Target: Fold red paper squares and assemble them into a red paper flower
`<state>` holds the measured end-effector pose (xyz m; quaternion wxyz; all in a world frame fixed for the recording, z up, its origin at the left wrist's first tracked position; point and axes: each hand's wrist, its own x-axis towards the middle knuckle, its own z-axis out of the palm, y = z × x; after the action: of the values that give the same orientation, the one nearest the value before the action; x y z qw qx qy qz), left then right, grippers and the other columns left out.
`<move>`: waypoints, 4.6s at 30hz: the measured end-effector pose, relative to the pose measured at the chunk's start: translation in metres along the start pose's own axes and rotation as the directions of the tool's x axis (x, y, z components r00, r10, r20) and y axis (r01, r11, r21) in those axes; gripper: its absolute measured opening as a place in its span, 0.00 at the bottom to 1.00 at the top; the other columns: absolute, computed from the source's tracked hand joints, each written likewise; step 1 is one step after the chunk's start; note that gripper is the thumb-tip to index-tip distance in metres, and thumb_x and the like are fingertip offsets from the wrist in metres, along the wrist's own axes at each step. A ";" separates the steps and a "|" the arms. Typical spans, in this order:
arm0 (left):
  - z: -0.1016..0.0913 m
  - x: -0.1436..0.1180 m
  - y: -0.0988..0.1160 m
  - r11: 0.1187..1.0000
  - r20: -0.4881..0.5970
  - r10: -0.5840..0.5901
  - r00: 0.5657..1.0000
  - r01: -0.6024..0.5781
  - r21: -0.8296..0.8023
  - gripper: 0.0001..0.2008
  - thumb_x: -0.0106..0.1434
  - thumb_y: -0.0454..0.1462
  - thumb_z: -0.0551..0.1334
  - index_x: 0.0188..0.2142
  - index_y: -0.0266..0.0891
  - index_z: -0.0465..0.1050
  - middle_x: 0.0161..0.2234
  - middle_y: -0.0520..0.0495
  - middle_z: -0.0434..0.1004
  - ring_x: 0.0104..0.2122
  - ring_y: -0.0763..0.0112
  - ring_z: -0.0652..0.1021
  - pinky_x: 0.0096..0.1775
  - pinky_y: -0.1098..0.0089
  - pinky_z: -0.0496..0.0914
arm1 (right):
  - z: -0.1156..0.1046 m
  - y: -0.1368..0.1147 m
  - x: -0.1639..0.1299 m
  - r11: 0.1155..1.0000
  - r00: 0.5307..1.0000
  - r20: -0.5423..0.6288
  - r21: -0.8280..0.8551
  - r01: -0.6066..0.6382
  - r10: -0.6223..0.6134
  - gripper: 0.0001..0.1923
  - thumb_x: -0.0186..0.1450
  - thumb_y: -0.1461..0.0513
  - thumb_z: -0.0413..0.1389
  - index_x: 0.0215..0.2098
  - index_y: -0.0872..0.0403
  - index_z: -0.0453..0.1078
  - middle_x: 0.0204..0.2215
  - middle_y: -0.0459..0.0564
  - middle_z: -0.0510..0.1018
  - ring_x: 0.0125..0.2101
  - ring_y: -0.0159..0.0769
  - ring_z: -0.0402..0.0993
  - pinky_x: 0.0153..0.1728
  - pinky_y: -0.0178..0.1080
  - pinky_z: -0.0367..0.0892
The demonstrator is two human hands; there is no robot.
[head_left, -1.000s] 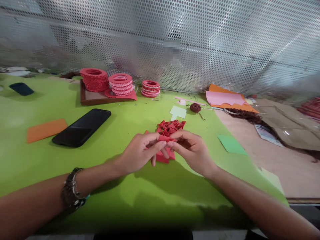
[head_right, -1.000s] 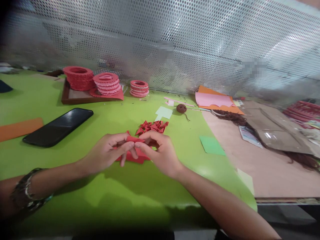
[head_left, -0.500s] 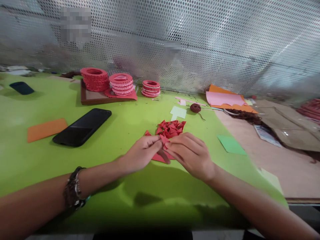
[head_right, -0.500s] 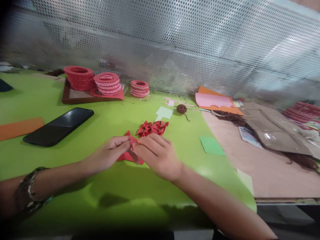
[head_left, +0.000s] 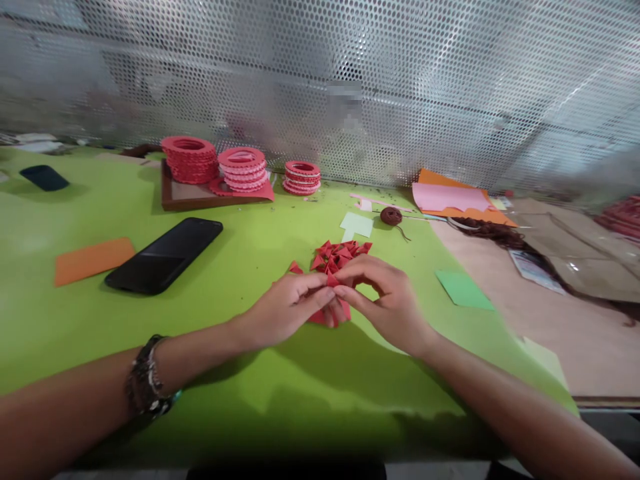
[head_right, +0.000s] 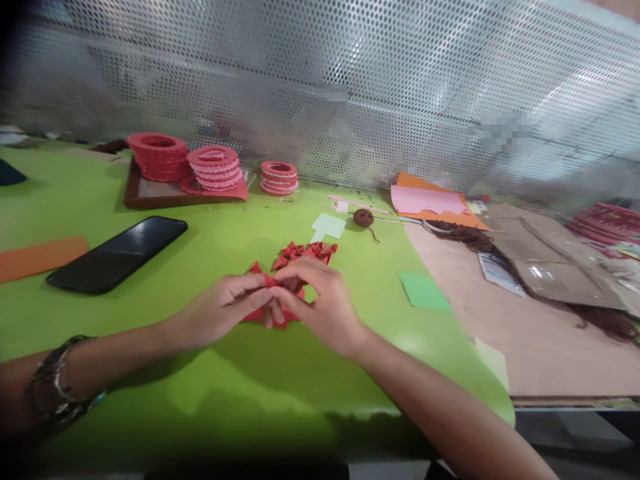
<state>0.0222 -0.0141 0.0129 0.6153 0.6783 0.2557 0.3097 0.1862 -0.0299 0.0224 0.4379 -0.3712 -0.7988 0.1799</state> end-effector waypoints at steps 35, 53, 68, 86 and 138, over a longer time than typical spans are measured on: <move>-0.039 0.004 0.005 0.407 0.243 -0.006 0.970 -0.219 0.887 0.13 0.62 0.38 0.54 0.40 0.34 0.73 0.40 0.42 0.74 0.40 0.62 0.73 0.43 0.64 0.63 | -0.020 0.026 0.010 0.909 1.000 -0.018 -0.418 0.003 -0.011 0.06 0.60 0.68 0.50 0.28 0.56 0.67 0.28 0.49 0.74 0.28 0.33 0.69 0.28 0.34 0.65; -0.042 0.006 0.017 0.909 -0.113 -0.130 0.985 0.164 0.384 0.11 0.60 0.40 0.54 0.29 0.38 0.71 0.27 0.54 0.75 0.26 0.75 0.72 0.27 0.76 0.63 | -0.017 0.010 0.005 0.988 0.970 0.196 -0.027 0.150 -0.142 0.09 0.61 0.69 0.51 0.38 0.54 0.69 0.35 0.49 0.76 0.36 0.32 0.71 0.38 0.37 0.67; -0.019 0.001 0.015 0.837 -0.030 -0.019 0.999 0.033 0.546 0.14 0.62 0.38 0.51 0.27 0.36 0.72 0.28 0.51 0.71 0.28 0.72 0.71 0.33 0.71 0.63 | -0.005 0.006 0.001 0.961 0.978 -0.024 0.192 -0.197 0.206 0.03 0.57 0.66 0.57 0.28 0.55 0.66 0.24 0.45 0.73 0.25 0.28 0.69 0.26 0.32 0.66; -0.012 -0.001 0.006 0.792 -0.010 0.000 1.000 0.006 0.611 0.14 0.61 0.39 0.54 0.25 0.35 0.71 0.21 0.54 0.67 0.21 0.76 0.65 0.25 0.73 0.58 | 0.000 0.001 0.000 0.973 0.979 -0.041 0.127 -0.192 0.199 0.04 0.60 0.67 0.52 0.33 0.54 0.64 0.28 0.46 0.74 0.28 0.29 0.72 0.28 0.32 0.68; -0.012 0.001 0.004 0.981 -0.281 0.058 0.958 -0.003 0.193 0.05 0.54 0.33 0.61 0.23 0.36 0.71 0.19 0.58 0.70 0.21 0.80 0.70 0.25 0.80 0.65 | 0.013 0.005 -0.002 0.972 0.954 0.226 0.085 -0.220 0.197 0.17 0.65 0.61 0.43 0.18 0.55 0.57 0.14 0.42 0.66 0.16 0.23 0.62 0.18 0.27 0.59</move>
<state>0.0138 -0.0054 0.0172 0.4994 0.6863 0.3595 0.3878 0.1780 -0.0278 0.0108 0.3467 -0.4072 -0.7869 0.3079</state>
